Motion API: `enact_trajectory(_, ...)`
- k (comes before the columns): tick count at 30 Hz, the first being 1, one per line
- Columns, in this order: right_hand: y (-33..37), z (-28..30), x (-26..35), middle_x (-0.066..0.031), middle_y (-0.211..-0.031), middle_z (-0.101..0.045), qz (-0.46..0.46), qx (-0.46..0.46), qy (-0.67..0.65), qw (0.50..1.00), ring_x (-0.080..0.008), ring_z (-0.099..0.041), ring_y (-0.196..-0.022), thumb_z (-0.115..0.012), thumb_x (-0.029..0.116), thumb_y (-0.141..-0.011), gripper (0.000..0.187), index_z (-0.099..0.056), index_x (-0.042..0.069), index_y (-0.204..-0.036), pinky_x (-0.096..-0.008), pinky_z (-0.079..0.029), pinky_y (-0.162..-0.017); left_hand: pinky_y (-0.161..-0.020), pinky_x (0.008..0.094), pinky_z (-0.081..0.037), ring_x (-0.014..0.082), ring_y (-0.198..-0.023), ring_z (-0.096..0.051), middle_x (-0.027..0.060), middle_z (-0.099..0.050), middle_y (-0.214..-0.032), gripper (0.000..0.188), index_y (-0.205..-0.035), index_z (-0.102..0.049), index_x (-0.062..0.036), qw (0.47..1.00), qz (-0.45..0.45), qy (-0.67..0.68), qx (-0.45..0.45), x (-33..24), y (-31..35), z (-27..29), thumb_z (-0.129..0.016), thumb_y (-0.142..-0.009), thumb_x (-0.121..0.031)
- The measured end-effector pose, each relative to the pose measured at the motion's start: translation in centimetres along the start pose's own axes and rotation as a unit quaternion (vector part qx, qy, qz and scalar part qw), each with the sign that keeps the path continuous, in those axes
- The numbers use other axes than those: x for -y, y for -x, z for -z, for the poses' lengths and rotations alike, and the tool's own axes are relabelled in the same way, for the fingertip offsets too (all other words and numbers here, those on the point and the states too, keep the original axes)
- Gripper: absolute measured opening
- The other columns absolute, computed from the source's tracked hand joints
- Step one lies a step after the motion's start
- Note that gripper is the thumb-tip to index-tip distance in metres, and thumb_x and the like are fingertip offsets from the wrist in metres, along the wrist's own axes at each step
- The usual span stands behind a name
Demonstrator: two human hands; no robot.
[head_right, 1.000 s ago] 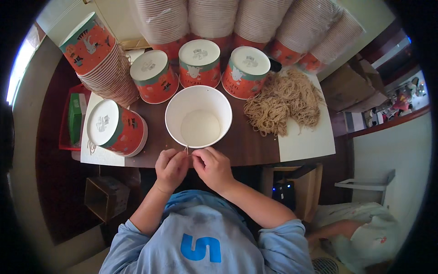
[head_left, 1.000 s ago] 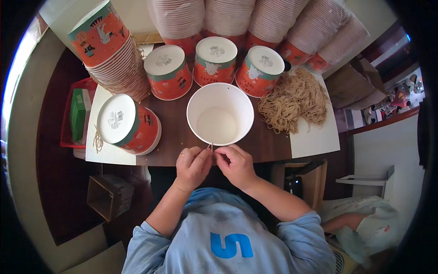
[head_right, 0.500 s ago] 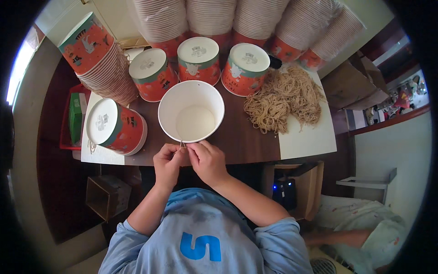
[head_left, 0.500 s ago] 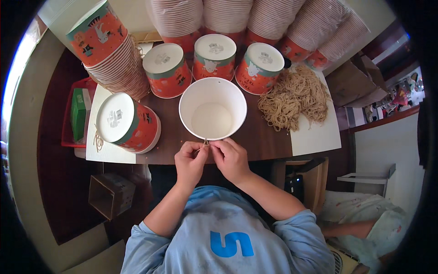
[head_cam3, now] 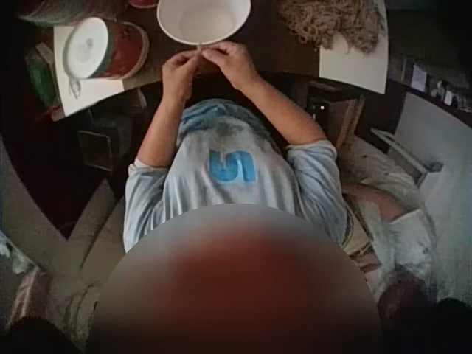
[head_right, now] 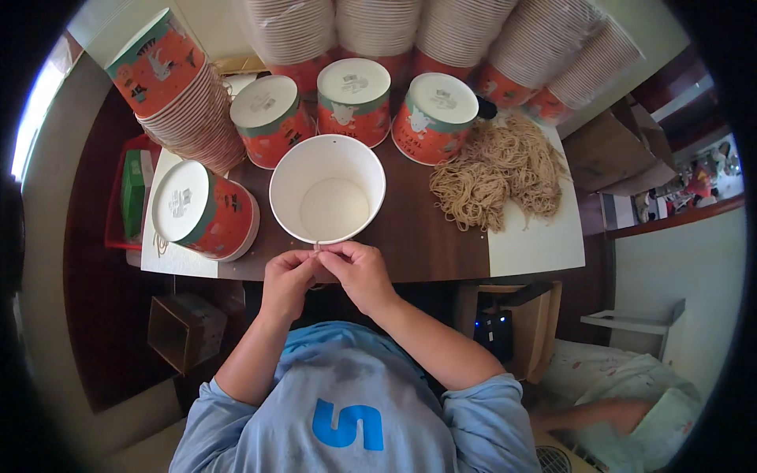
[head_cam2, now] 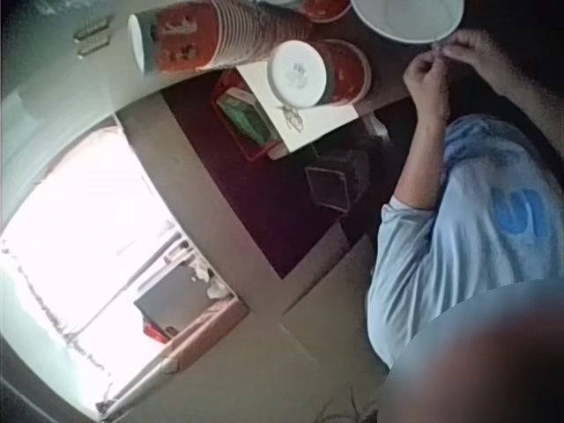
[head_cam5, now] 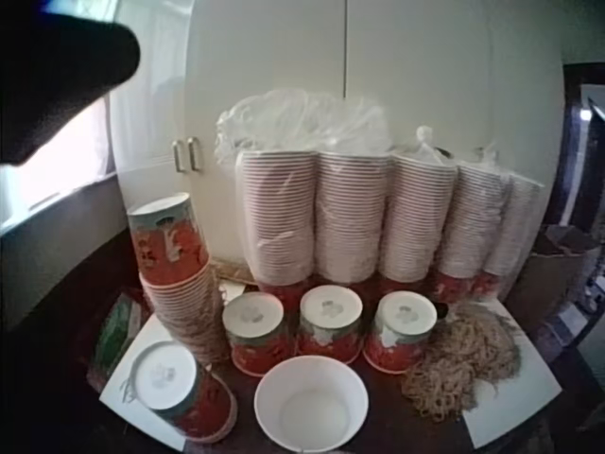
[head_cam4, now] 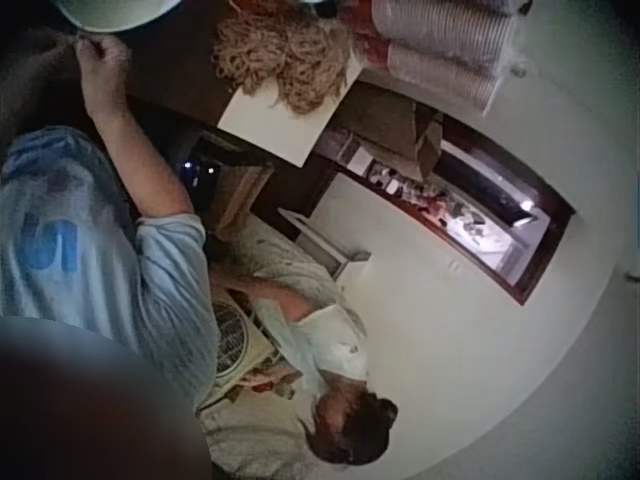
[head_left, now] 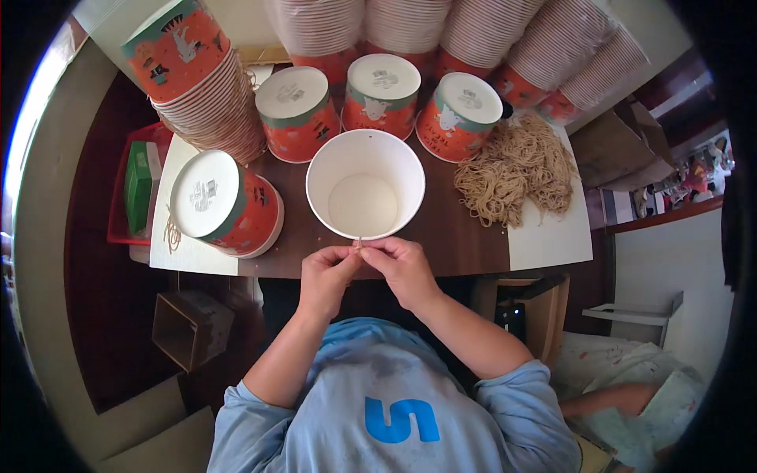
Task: The recorder is wrapping rubber bands around paper bowls for packaging or organization.
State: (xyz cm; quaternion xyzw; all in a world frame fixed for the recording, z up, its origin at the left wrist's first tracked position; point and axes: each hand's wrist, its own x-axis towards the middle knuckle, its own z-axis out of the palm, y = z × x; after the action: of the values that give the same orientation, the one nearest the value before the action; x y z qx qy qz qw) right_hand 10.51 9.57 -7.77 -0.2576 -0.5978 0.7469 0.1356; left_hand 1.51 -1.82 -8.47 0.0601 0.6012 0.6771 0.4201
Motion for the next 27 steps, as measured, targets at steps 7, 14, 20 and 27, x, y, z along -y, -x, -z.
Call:
enact_trajectory(7,0.0,-0.4,0.5,-0.0068,-0.094,-0.065,-0.103,-0.015,-0.188,0.977,-0.0132,-0.061,-0.085,-0.056,0.012,-0.089,0.016,-0.063,0.001,-0.098,-0.0269,-0.049,-0.078,-0.057,0.0200,-0.045,0.0084,-0.065,-0.059,0.0059,-0.066,-0.079,0.014,-0.090,-0.067,0.0022,0.999,0.017,0.031,0.025,-0.6,0.3,-0.4,-0.063,-0.086,-0.011)
enact_trajectory(14,-0.4,0.2,0.2,-0.0016,-0.087,-0.065,-0.144,-0.009,-0.216,0.966,-0.0092,-0.060,-0.079,-0.057,0.014,-0.088,0.011,-0.064,0.006,-0.093,-0.0238,-0.048,-0.073,-0.059,0.0201,-0.047,0.0077,-0.068,-0.059,0.0057,-0.067,-0.081,0.012,-0.089,-0.066,0.0021,0.998,-0.017,0.064,0.020,0.3,-0.2,-0.3,-0.063,-0.086,-0.009)
enact_trajectory(20,-0.5,0.7,-0.4,-0.0063,-0.095,-0.066,-0.190,0.007,-0.255,0.948,-0.0164,-0.062,-0.086,-0.053,0.016,-0.089,0.017,-0.063,0.006,-0.099,-0.0324,-0.048,-0.081,-0.061,0.0211,-0.047,0.0075,-0.070,-0.058,0.0047,-0.063,-0.084,0.013,-0.090,-0.064,0.0024,0.990,-0.123,-0.072,-0.018,1.2,-0.2,-0.3,-0.066,-0.084,-0.009)
enact_trajectory(27,-0.4,0.6,-0.2,-0.0047,-0.094,-0.066,-0.198,0.012,-0.279,0.939,-0.0153,-0.062,-0.081,-0.054,0.017,-0.089,0.016,-0.062,0.007,-0.100,-0.0317,-0.048,-0.078,-0.058,0.0224,-0.047,0.0116,-0.066,-0.059,0.0077,-0.058,-0.084,0.016,-0.090,-0.062,-0.0019,0.923,-0.266,-0.256,-0.110,0.8,0.3,-0.7,-0.070,-0.077,-0.003)
